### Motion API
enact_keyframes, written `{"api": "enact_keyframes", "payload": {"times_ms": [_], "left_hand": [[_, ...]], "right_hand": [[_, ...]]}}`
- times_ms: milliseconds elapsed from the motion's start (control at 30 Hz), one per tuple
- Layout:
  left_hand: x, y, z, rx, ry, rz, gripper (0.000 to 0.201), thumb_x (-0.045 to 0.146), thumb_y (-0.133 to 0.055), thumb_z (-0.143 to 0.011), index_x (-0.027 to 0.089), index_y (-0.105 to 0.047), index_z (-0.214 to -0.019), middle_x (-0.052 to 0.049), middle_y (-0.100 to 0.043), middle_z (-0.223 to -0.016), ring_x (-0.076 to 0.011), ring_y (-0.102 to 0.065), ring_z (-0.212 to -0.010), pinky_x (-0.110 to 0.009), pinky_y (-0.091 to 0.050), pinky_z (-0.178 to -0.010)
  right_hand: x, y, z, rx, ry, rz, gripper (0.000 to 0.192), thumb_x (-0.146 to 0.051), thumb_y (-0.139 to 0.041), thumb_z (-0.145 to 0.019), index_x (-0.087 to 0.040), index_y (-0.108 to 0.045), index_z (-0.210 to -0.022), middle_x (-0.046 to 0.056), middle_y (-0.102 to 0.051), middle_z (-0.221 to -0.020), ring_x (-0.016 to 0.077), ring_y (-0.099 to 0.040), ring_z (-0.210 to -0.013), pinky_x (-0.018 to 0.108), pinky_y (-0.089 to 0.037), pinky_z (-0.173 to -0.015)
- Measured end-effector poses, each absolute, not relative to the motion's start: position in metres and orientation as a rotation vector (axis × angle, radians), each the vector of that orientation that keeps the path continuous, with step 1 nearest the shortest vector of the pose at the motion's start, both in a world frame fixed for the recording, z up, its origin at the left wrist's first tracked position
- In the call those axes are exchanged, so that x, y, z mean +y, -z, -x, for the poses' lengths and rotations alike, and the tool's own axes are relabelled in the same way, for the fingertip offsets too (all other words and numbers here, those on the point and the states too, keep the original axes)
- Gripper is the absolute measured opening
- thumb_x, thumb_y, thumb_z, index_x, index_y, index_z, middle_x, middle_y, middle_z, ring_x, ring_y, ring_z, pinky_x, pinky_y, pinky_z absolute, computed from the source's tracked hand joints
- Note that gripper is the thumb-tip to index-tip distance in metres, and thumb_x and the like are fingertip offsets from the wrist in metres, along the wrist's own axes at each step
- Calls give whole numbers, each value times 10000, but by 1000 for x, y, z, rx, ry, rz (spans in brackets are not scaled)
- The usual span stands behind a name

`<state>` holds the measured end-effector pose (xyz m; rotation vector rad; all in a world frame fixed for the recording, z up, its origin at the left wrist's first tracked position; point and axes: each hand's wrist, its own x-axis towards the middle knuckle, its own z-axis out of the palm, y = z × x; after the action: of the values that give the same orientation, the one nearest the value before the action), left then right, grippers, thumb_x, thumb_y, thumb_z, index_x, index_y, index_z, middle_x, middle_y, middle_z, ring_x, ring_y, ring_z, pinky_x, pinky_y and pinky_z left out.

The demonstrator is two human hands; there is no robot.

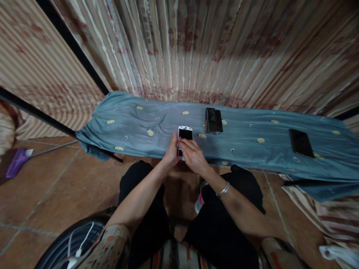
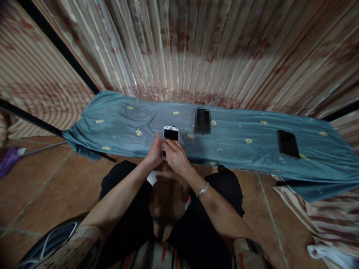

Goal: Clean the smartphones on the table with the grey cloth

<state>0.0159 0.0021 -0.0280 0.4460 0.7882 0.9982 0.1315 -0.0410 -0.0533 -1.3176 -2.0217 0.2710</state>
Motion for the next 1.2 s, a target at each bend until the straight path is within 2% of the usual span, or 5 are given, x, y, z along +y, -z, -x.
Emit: {"api": "enact_keyframes", "payload": {"times_ms": [200, 567, 900, 1067, 1200], "left_hand": [[8, 18, -9, 789, -971, -458, 669, 623, -308, -1063, 149, -761, -1199, -115, -825, -1010, -281, -769, -1057, -391, -595, -956], [22, 18, 3, 784, -988, -434, 763, 742, -289, -1007, 147, -748, -1136, -137, -810, -1012, -332, -748, -1111, -478, -580, -1001], [23, 11, 4, 751, -992, -392, 770, 718, -262, -1017, 151, -708, -1286, -154, -805, -1144, -358, -715, -1216, -541, -552, -1054], [23, 13, -2, 688, -958, -368, 774, 751, -340, -986, 151, -673, -1344, -158, -799, -1161, -359, -737, -1167, -551, -557, -1046], [20, 13, -8, 657, -941, -385, 741, 718, -372, -996, 138, -675, -1342, -165, -800, -1165, -353, -747, -1136, -535, -566, -1030]], "right_hand": [[-52, 60, -129, -2035, -290, 1161, 405, -164, -443, -1033, -206, -738, -1308, 128, -725, -1352, 263, -646, -1246, 466, -541, -1127], [-53, 53, -134, -1967, -240, 1056, 321, -104, -517, -966, -238, -777, -1098, 71, -789, -1108, 228, -712, -1030, 392, -596, -968], [-50, 61, -170, -1807, -267, 1386, 262, -167, -564, -930, -230, -792, -1043, 98, -802, -1157, 273, -721, -1070, 439, -566, -1017], [-44, 65, -182, -1403, -737, 1502, 189, -366, -673, -906, -246, -818, -894, 39, -829, -910, 264, -761, -906, 387, -587, -878], [-44, 60, -182, -966, -1261, 1282, 415, -610, -832, -754, -221, -838, -901, 23, -825, -846, 204, -757, -786, 302, -589, -752]]}}
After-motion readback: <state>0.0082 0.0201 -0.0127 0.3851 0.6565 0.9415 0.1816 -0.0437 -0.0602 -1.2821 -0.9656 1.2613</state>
